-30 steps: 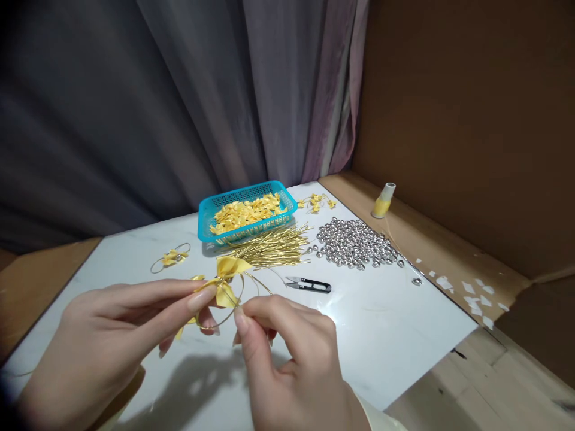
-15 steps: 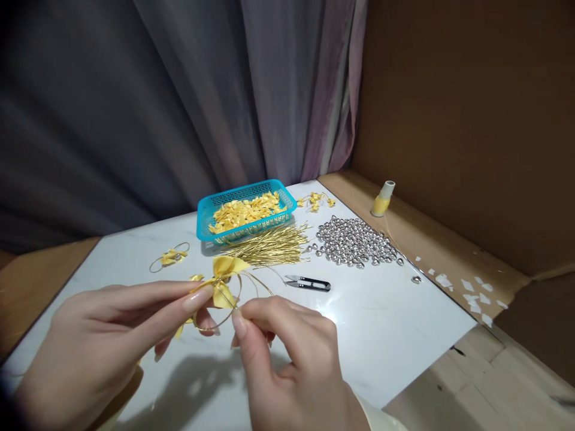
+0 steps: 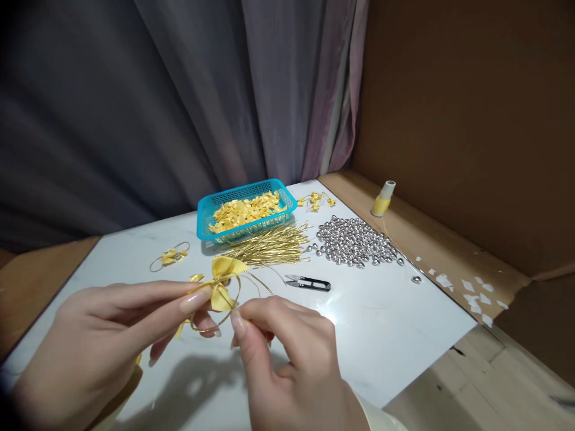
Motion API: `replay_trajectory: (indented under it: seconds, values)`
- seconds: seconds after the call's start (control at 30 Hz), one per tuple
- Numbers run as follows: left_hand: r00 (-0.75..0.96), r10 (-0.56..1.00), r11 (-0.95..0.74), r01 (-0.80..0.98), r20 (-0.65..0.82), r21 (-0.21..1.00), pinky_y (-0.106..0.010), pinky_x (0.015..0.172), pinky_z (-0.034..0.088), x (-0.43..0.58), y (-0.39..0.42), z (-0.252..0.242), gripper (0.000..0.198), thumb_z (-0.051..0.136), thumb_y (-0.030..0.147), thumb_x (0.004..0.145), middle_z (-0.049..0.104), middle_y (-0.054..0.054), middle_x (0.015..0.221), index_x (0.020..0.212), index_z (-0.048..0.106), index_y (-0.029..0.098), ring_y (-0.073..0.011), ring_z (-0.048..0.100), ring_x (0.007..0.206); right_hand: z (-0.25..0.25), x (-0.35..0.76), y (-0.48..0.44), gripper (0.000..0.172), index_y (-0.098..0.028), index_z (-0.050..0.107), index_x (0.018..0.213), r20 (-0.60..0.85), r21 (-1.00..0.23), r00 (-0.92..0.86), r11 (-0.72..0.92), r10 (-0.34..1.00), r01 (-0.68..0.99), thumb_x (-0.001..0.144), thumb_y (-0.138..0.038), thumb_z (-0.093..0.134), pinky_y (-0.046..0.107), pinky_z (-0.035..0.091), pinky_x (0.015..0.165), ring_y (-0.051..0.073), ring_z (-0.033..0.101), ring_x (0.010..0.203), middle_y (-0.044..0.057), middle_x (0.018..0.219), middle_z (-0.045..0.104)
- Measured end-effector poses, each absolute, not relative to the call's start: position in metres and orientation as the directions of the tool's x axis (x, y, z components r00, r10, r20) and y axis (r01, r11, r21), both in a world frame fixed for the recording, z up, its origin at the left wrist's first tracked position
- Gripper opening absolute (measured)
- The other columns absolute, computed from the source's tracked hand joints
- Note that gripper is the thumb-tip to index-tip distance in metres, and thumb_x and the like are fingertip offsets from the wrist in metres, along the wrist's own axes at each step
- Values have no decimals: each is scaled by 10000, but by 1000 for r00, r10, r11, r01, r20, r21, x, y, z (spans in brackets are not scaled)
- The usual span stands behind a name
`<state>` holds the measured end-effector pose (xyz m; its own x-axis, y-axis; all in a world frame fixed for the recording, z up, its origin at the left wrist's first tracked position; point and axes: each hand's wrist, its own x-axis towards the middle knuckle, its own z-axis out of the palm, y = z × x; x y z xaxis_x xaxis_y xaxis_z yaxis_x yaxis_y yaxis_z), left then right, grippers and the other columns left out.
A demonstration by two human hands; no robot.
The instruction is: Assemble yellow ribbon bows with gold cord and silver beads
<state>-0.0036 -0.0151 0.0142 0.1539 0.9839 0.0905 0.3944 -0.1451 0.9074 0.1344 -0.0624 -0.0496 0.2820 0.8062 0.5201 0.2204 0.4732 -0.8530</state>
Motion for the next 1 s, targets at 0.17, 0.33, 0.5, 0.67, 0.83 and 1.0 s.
replay_trajectory:
  seconds: [0.17, 0.33, 0.5, 0.67, 0.83, 1.0]
  values:
    - [148, 982, -168, 435, 114, 885, -113, 333, 370, -8, -13, 9, 60, 716, 281, 670, 713, 59, 556, 650, 769, 300, -64, 465, 396, -51, 134, -59, 142, -190, 647, 773, 525, -851, 269, 496, 807, 174, 824, -86, 565, 186, 450, 530, 87, 596, 576, -26, 634, 640]
    - [178, 952, -305, 478, 249, 824, -140, 490, 530, -12, -9, 4, 83, 695, 275, 695, 737, 56, 604, 687, 769, 310, -126, 664, 536, -52, 135, -57, 136, -171, 642, 797, 538, -843, 222, 516, 813, 153, 837, -78, 551, 187, 481, 555, 97, 606, 606, -9, 655, 643]
    - [209, 936, -351, 510, 283, 785, -177, 497, 557, -9, -9, 5, 102, 679, 247, 706, 751, 57, 655, 699, 761, 306, -150, 685, 553, -52, 136, -55, 143, -164, 630, 797, 540, -841, 194, 514, 819, 170, 840, -70, 530, 198, 437, 474, 91, 534, 537, -10, 628, 605]
    - [220, 925, -377, 437, 309, 817, -196, 506, 540, -5, -12, 6, 148, 658, 203, 721, 733, 60, 635, 654, 751, 297, -133, 649, 543, -52, 135, -50, 124, -167, 624, 795, 515, -857, 186, 498, 837, 134, 843, -85, 544, 201, 420, 478, 88, 522, 540, -15, 628, 594]
    - [263, 917, -381, 353, 301, 854, -156, 554, 527, -5, -12, 6, 220, 650, 149, 741, 721, 99, 640, 706, 754, 339, -99, 638, 574, -53, 137, -46, 105, -165, 619, 757, 470, -882, 176, 470, 865, 43, 847, -139, 572, 207, 435, 484, 86, 526, 499, -16, 594, 619]
    - [269, 912, -389, 332, 309, 859, -139, 568, 518, -4, -12, 4, 224, 651, 140, 748, 703, 98, 625, 679, 749, 329, -90, 628, 582, -53, 137, -45, 105, -157, 626, 753, 450, -890, 183, 455, 874, 14, 842, -134, 576, 204, 446, 488, 90, 559, 513, -4, 599, 638]
